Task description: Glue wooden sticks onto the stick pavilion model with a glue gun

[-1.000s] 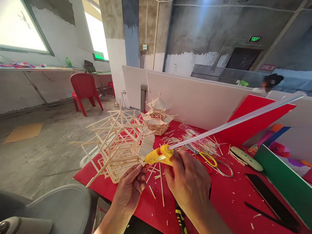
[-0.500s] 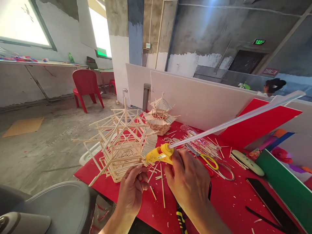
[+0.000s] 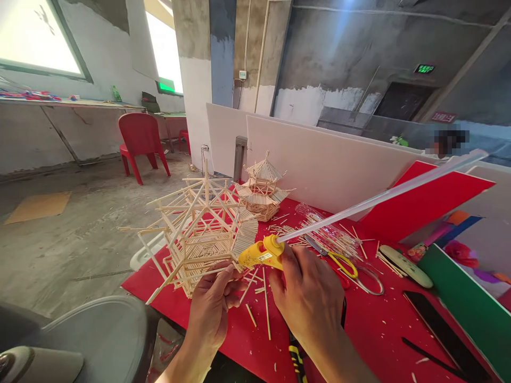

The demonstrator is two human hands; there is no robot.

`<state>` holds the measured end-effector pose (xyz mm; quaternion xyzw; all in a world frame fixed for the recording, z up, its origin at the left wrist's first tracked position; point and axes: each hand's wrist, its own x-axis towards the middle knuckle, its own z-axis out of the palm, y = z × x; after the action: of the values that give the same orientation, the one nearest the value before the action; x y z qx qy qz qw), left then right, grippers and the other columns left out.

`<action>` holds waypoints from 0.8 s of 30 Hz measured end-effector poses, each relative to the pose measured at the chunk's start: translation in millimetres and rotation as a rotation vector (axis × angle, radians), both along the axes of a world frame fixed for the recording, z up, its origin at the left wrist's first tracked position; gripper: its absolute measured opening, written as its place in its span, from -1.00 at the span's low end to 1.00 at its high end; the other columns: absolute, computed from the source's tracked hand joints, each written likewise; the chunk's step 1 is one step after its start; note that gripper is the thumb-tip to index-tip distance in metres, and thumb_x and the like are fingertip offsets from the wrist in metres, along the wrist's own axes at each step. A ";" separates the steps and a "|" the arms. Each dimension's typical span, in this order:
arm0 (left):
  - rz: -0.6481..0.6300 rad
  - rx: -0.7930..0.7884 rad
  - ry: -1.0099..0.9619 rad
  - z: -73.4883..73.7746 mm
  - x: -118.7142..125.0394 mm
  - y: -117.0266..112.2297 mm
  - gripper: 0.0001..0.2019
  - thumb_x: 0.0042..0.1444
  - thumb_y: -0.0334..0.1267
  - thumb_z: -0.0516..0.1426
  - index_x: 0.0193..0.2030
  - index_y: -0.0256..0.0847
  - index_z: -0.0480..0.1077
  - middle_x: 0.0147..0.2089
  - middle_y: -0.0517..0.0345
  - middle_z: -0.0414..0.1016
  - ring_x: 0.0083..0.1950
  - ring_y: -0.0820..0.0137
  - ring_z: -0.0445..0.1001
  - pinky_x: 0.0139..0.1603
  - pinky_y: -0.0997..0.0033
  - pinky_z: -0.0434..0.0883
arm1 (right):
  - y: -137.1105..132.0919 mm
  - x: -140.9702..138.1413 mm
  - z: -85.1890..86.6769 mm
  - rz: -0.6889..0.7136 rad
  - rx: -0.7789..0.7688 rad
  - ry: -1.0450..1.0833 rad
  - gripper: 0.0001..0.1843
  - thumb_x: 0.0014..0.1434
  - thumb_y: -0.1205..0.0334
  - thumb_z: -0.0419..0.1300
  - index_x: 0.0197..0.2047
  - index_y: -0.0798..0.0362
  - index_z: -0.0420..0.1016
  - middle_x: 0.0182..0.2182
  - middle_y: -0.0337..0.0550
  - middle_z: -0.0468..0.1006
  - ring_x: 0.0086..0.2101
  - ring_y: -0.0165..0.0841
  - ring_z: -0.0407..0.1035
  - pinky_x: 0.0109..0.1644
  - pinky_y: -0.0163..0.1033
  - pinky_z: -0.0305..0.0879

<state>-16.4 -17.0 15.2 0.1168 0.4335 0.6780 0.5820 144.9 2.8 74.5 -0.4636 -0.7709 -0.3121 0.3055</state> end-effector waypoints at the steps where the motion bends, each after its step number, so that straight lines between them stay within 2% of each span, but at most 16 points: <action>1: -0.008 0.004 0.001 0.2 -0.3 0.0 -0.55 -0.17 -0.09 0.42 -0.20 -0.26 0.43 -0.42 0.15 0.54 -0.52 0.40 0.53 -0.69 0.58 0.32 | 0.0 0.3 -0.5 0.005 -0.001 0.004 -0.75 0.19 0.24 0.18 -0.05 0.08 0.45 -0.26 -0.12 0.52 -0.37 -0.30 0.38 -0.29 -0.19 0.25; 10: 0.008 0.001 0.032 1.7 -0.2 0.5 -0.53 -0.22 -0.09 0.43 -0.21 -0.25 0.42 -0.45 0.19 0.52 -0.54 0.40 0.51 -0.70 0.57 0.29 | 1.7 1.5 -2.0 0.005 0.014 0.005 -0.75 0.18 0.23 0.18 -0.06 0.07 0.45 -0.24 -0.12 0.52 -0.37 -0.30 0.38 -0.29 -0.19 0.28; 24: 0.002 -0.023 -0.024 -1.8 -2.8 1.5 -0.54 -0.28 -0.13 0.46 -0.25 -0.28 0.48 -0.48 0.21 0.50 -0.55 0.42 0.51 -0.70 0.59 0.26 | 0.5 0.2 -1.3 0.010 0.010 0.013 -0.76 0.20 0.24 0.17 -0.05 0.07 0.45 -0.24 -0.12 0.52 -0.38 -0.31 0.38 -0.29 -0.19 0.26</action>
<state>-19.2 -15.5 13.4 0.1014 0.4345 0.6750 0.5876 145.1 3.3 73.2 -0.4605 -0.7696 -0.3113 0.3142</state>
